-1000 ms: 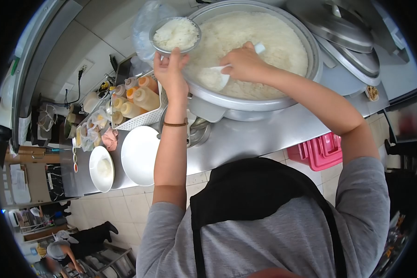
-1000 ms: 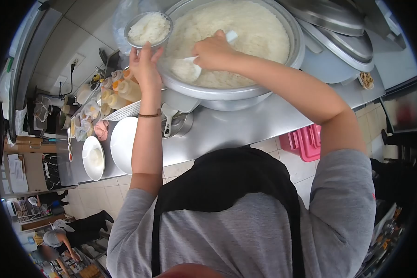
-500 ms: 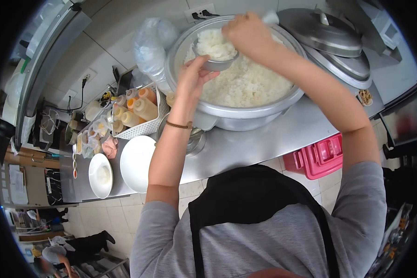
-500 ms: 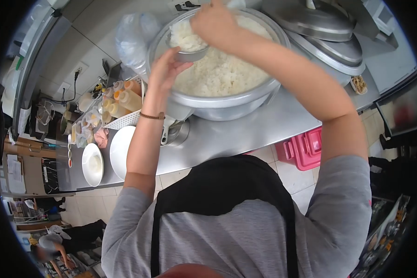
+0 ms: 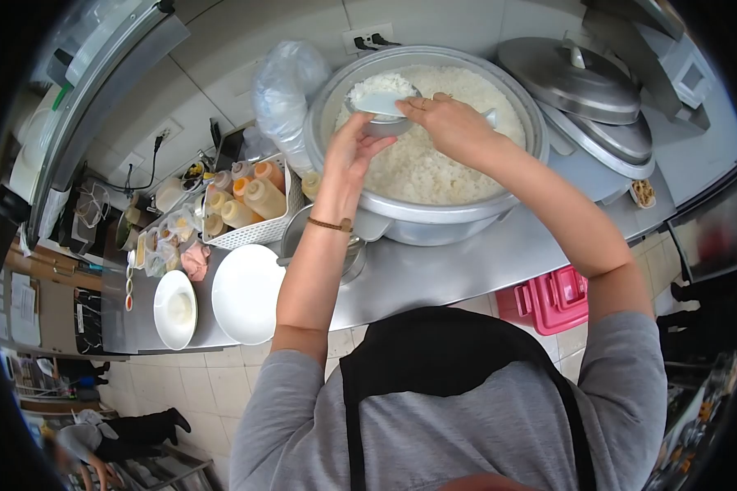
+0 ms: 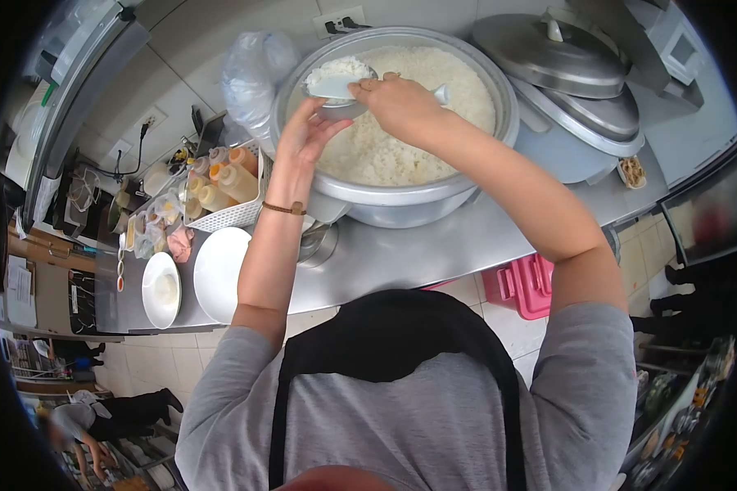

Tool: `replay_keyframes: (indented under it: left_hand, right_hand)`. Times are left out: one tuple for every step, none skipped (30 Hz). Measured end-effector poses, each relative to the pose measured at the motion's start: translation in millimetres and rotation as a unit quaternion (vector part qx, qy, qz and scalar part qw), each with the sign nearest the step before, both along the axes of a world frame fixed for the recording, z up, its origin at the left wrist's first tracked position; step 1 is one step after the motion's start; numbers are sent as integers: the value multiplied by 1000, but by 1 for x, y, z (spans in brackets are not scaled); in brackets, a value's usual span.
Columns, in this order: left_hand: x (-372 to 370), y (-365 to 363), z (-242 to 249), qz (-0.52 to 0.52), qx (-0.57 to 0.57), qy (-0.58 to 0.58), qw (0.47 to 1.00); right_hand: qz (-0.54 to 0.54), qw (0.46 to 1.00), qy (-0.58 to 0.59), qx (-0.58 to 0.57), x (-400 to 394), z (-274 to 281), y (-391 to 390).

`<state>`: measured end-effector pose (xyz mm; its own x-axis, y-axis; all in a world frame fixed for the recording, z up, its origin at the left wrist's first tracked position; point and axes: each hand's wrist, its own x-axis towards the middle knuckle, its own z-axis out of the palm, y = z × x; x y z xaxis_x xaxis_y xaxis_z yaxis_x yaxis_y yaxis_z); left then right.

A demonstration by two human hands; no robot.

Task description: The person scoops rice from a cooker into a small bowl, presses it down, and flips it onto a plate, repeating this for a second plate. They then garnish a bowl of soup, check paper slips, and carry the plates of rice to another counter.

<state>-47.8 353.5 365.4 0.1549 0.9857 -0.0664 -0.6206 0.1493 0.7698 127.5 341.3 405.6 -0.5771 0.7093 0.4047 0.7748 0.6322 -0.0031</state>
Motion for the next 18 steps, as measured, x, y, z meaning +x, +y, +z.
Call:
replay_keyframes:
  left_hand:
    - [-1, -1, 0, 11, -5, 8, 1000]
    - [-1, -2, 0, 10, -3, 9, 1000]
    - [-2, -4, 0, 7, -5, 9, 1000]
    - [-2, -5, 0, 3, -6, 9, 1000]
    - [-6, -4, -2, 1, -3, 10, 1000]
    - [-10, -5, -3, -21, 24, -1, 999]
    - [-13, -6, -5, -42, 49, -11, 998]
    - [-14, -7, -6, -41, 49, -11, 998]
    - [-13, -9, -3, -48, 61, 9, 997]
    - [-12, -11, -1, -55, 73, 29, 995]
    - [-10, -11, 1, -56, 75, 29, 995]
    - [-7, -12, 3, -48, 74, 36, 995]
    - [-6, -13, 3, -38, 72, 42, 996]
    - [-5, -12, 0, -35, 71, 42, 996]
    - [-7, -10, -1, -40, 66, 60, 995]
    - [-8, -10, -3, -46, 62, 79, 994]
    - [-9, -10, -4, -45, 61, 80, 994]
    - [-6, -12, -4, -42, 57, 87, 994]
  right_hand:
    - [-1, 1000, 0, 2, 2, 1, 3]
    - [27, 999, 0, -19, 6, 4, 6]
    - [55, 998, 0, -40, 11, 7, 9]
    - [53, 998, 1, -37, 16, 18, 9]
    - [53, 992, 80, -79, 24, 31, 9]
    - [55, 978, 157, -122, 30, 40, 10]
    - [55, 979, 156, -121, 36, 40, 16]
    - [-2, 984, 151, -97, 43, 38, 24]
    - [-60, 985, 145, -72, 45, 34, 28]
    - [-61, 985, 146, -72, 41, 26, 27]
    - [-3, 988, 154, -28, 32, 14, 24]
    - [56, 985, 160, 15, 25, 7, 17]
    - [58, 986, 159, 14, 20, 6, 6]
    - [36, 993, 115, -6, 16, 4, -8]
    - [13, 997, 72, -25, 14, 4, -16]
    - [15, 997, 74, -26, 17, 7, -12]
    - [50, 990, 97, -92, 25, 13, -5]
    - [83, 977, 118, -157, 31, 19, 2]
